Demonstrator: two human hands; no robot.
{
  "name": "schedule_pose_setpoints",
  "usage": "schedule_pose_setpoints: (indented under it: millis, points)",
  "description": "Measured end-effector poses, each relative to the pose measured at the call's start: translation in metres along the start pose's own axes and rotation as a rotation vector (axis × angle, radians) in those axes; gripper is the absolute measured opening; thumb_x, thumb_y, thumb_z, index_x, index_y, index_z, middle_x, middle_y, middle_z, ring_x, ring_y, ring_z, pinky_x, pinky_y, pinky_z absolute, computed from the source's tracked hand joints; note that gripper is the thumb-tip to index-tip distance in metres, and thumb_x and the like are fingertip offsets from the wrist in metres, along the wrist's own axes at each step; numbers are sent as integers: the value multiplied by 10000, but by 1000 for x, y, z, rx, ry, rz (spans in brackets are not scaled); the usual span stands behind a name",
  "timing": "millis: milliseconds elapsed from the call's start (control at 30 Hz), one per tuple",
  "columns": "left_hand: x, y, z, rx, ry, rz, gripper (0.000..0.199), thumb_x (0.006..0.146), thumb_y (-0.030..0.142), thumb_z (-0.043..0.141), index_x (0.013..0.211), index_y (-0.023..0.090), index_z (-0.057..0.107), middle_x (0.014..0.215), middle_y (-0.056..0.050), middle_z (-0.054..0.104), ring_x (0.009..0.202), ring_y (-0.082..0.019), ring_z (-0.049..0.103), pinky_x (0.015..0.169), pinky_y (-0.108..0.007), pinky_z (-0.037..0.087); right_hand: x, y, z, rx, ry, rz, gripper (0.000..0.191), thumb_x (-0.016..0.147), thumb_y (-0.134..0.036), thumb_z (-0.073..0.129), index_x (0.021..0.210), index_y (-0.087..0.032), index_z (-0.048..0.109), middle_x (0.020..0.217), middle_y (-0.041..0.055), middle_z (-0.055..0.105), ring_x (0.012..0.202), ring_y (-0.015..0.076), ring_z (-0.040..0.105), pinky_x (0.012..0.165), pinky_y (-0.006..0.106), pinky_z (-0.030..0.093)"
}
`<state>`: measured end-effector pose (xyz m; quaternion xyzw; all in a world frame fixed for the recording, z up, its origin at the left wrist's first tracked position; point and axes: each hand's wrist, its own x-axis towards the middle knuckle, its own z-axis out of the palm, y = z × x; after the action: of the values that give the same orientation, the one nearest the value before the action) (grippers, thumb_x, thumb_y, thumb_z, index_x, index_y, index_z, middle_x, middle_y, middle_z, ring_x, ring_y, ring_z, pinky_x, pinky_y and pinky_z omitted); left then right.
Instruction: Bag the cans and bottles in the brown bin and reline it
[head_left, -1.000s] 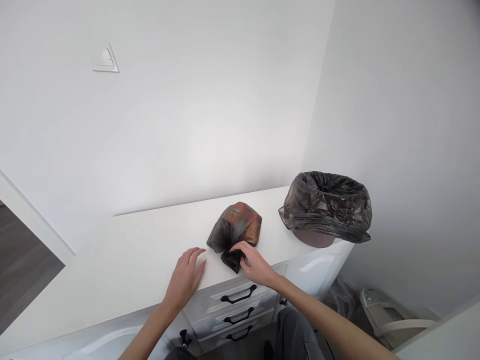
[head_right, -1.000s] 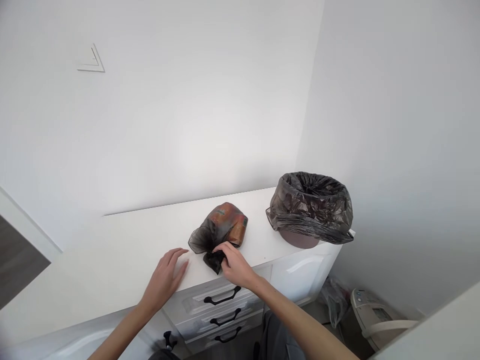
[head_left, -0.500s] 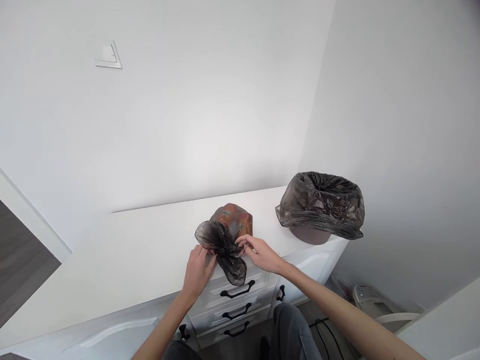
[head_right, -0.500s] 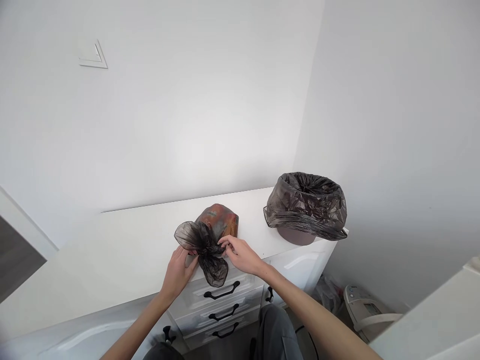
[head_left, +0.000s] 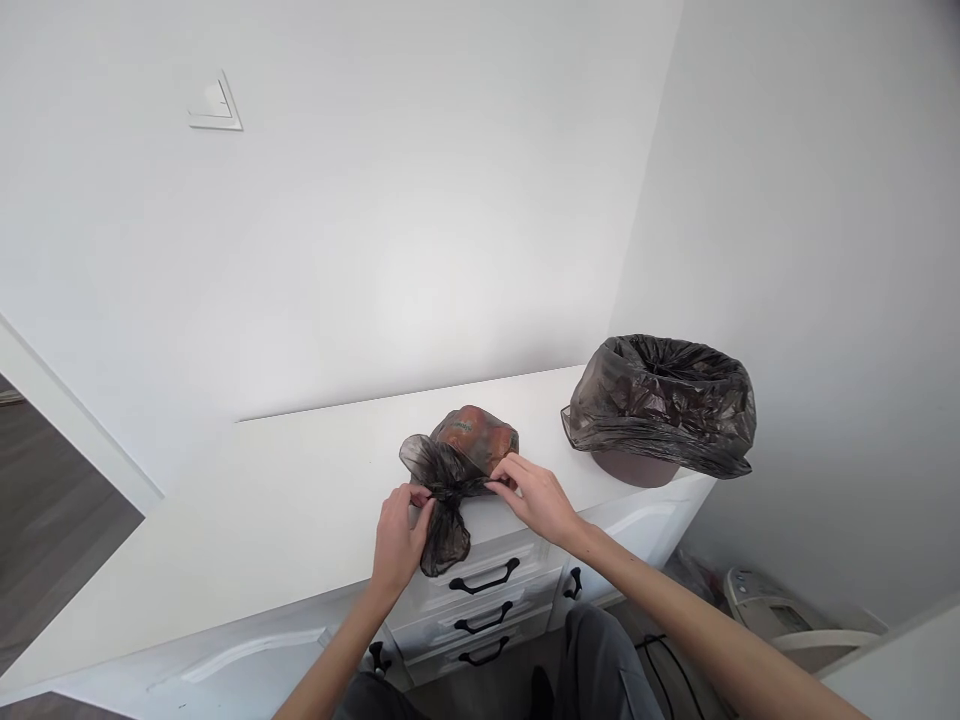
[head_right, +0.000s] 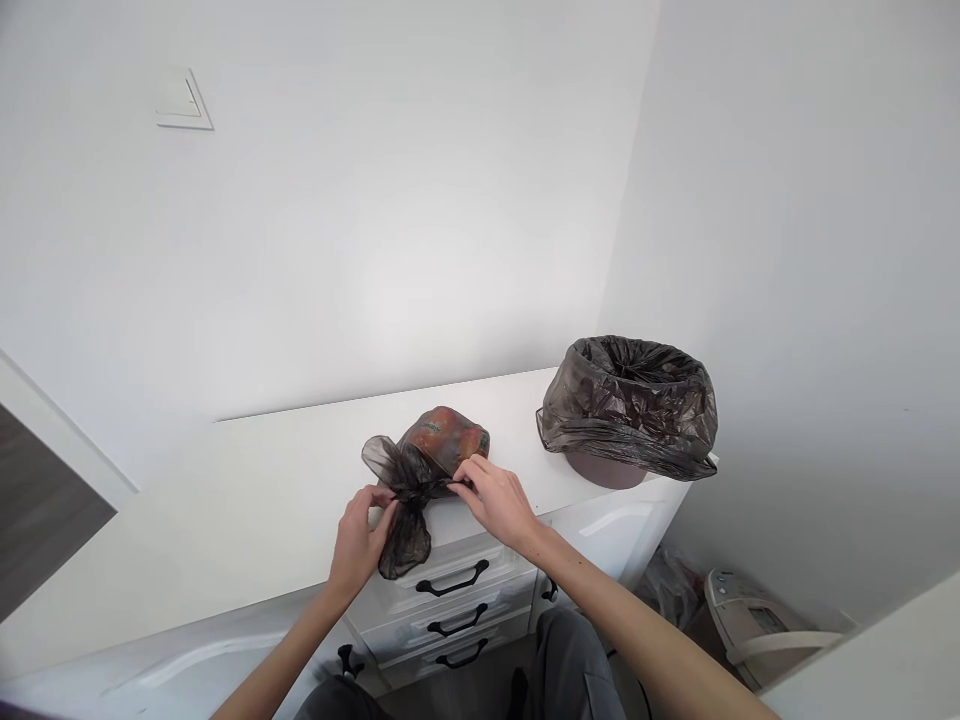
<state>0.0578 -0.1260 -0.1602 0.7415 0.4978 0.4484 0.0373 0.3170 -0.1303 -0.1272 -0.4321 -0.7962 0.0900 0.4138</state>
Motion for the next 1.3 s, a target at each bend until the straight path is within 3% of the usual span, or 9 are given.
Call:
schedule_pose_setpoints:
  millis: [167, 267, 367, 467, 667, 900, 1033, 1200, 1300]
  points:
    - [3, 0, -2, -26, 52, -54, 230, 1020, 420, 504, 900, 246, 594, 880, -31, 664, 842, -226, 628, 792, -373, 524, -8, 10, -7, -29, 138, 91, 182, 1039, -341, 536, 908, -248, 622, 874, 9, 658, 710, 156, 618, 639, 274, 460]
    - [5, 3, -4, -39, 67, -50, 191, 1022, 389, 505, 943, 241, 596, 926, -35, 649, 856, -214, 619, 799, -360, 521, -12, 4, -7, -52, 177, 130, 174, 1050, -338, 506, 954, -249, 620, 978, 34, 652, 715, 156, 631, 625, 275, 472]
    - [3, 11, -5, -33, 46, 6, 160, 1001, 332, 526, 1107, 238, 602, 1047, -61, 626, 944, -218, 620, 866, -373, 525, -16, -10, 0, -156, 112, 53, 142, 1036, -326, 533, 1126, -248, 609, 1200, 92, 611, 822, 186, 669, 636, 294, 501]
    - [2, 22, -4, 47, -6, 123, 311, 950, 285, 583, 1258, 245, 578, 1173, -96, 603, 1084, -259, 603, 967, -432, 506, -15, -24, 14, -300, 5, -93, 305, 992, -294, 614, 1286, -238, 553, 1308, 131, 588, 914, 240, 679, 717, 352, 534]
    - [18, 32, -8, 141, -79, 247, 131, 948, 235, 584, 1014, 259, 695, 1101, -93, 628, 1042, -271, 603, 944, -470, 486, -1, -23, 24, -430, -81, -95, 94, 968, -133, 628, 969, -227, 632, 928, 73, 681, 813, 220, 668, 663, 311, 470]
    - [34, 29, -18, -210, 35, -138, 155, 910, 352, 619, 918, 259, 742, 1030, -61, 647, 997, -238, 640, 770, -351, 532, -9, -8, -18, -296, 35, -78, 127, 1029, -191, 550, 971, -245, 649, 1061, 27, 736, 776, 160, 687, 634, 279, 426]
    - [34, 28, -26, -234, 28, -195, 184, 900, 382, 622, 901, 242, 741, 1019, -54, 677, 948, -218, 662, 791, -350, 530, -17, -12, -29, -181, 90, -77, 154, 1043, -229, 524, 953, -247, 648, 1118, 18, 733, 799, 145, 697, 666, 273, 454]
    - [36, 50, -32, -11, -58, 82, 229, 812, 185, 637, 1006, 278, 713, 1106, -52, 664, 1112, -268, 603, 997, -459, 464, -19, -28, -26, -266, -18, -107, 232, 956, -135, 571, 1157, -246, 600, 1230, 69, 660, 869, 187, 689, 639, 289, 468]
    - [41, 65, -30, 85, -138, 247, 234, 817, 150, 609, 965, 289, 727, 1065, -50, 689, 1054, -271, 608, 993, -471, 451, -16, -35, -19, -326, -64, -153, 263, 934, -115, 592, 1159, -250, 607, 1230, 85, 628, 847, 187, 673, 599, 276, 448]
